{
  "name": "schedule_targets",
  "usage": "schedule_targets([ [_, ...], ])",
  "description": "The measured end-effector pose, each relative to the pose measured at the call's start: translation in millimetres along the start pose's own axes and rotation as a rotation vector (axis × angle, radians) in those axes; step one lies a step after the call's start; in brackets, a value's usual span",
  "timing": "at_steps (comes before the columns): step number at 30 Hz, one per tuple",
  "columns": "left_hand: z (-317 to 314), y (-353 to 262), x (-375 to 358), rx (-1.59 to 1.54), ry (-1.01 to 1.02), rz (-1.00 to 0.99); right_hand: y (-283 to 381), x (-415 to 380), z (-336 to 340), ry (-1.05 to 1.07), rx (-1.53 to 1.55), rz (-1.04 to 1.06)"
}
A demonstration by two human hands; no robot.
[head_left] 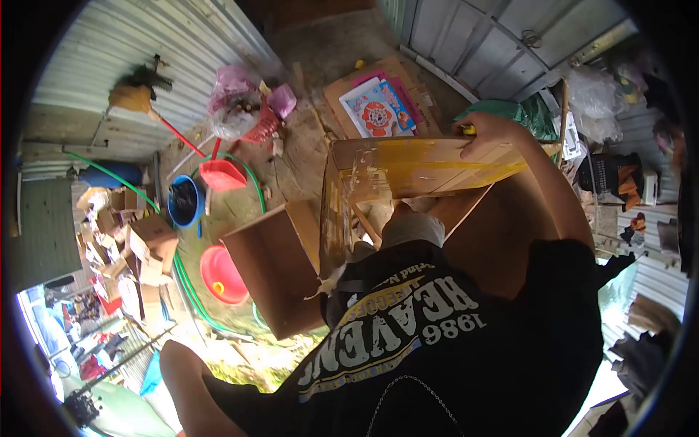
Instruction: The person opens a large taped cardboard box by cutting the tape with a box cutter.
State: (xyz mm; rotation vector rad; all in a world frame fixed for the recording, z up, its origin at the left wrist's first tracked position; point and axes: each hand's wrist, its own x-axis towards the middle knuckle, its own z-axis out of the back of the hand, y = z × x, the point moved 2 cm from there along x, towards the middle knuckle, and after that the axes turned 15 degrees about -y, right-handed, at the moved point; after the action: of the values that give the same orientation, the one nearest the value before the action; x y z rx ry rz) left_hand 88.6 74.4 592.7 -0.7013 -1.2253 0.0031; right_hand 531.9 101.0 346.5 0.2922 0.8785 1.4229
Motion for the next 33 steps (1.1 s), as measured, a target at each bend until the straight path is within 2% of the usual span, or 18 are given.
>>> schedule_targets([
  [2, 14.8, -26.1, -5.2, -0.151, -0.075, -0.011, -8.2, 7.2, -2.9, -0.048, -0.055, -0.041],
  [5, 33.9, -48.3, -23.2, -0.314, -0.200, -0.002, 2.9, 10.4, -3.4, -0.003, -0.107, -0.019],
  [8, 48.9, -58.9, -45.2, -0.439, -0.324, 0.016, 6.3, 4.7, -17.6, -0.044, -0.107, 0.075],
  [10, 59.3, -59.1, -61.6, -0.524, -0.428, 0.024, -2.0, -0.5, -25.5, -0.173, -0.112, 0.178],
  [14, 73.6, -60.3, -89.3, -0.672, -0.579, 0.019, 19.7, -20.8, -28.3, -0.242, -0.300, 0.126],
  [16, 80.4, -64.9, -90.5, -0.716, -0.585, 0.006, 29.8, -16.4, -29.4, -0.272, -0.329, 0.135],
  [18, 85.8, -73.9, -89.0, -0.759, -0.566, -0.027, 35.4, -12.5, -21.8, -0.191, -0.340, 0.050],
  [20, 88.0, -83.6, -86.0, -0.818, -0.526, -0.069, 4.5, 6.8, -27.2, -0.170, -0.213, 0.020],
  [21, 90.3, -88.6, -86.7, -0.851, -0.507, -0.105, 2.8, 11.0, -23.4, -0.179, -0.206, 0.056],
  [23, 93.8, -93.5, -85.0, -0.924, -0.465, -0.152, 4.4, 14.9, -24.9, -0.334, -0.108, 0.159],
  [24, 96.3, -93.9, -83.8, -0.957, -0.448, -0.173, 11.1, 18.5, -23.8, -0.329, -0.100, 0.176],
  [26, 99.9, -90.8, -81.1, -1.035, -0.411, -0.199, 25.1, 20.5, -15.2, -0.352, -0.165, 0.059],
  [27, 101.2, -85.1, -79.3, -1.080, -0.394, -0.213, 27.3, 24.5, -11.4, -0.337, -0.165, 0.063],
  [29, 103.0, -63.6, -75.5, -1.203, -0.360, -0.225, 26.8, 30.6, 5.8, -0.522, 0.033, 0.039],
  [30, 104.3, -46.6, -73.3, -1.272, -0.341, -0.212, 30.7, 31.8, 18.7, -0.530, 0.078, 0.031],
  [33, 100.9, 31.4, -82.0, -1.494, -0.358, -0.113, 35.5, 29.4, 67.6, -0.592, 0.182, -0.061],
])
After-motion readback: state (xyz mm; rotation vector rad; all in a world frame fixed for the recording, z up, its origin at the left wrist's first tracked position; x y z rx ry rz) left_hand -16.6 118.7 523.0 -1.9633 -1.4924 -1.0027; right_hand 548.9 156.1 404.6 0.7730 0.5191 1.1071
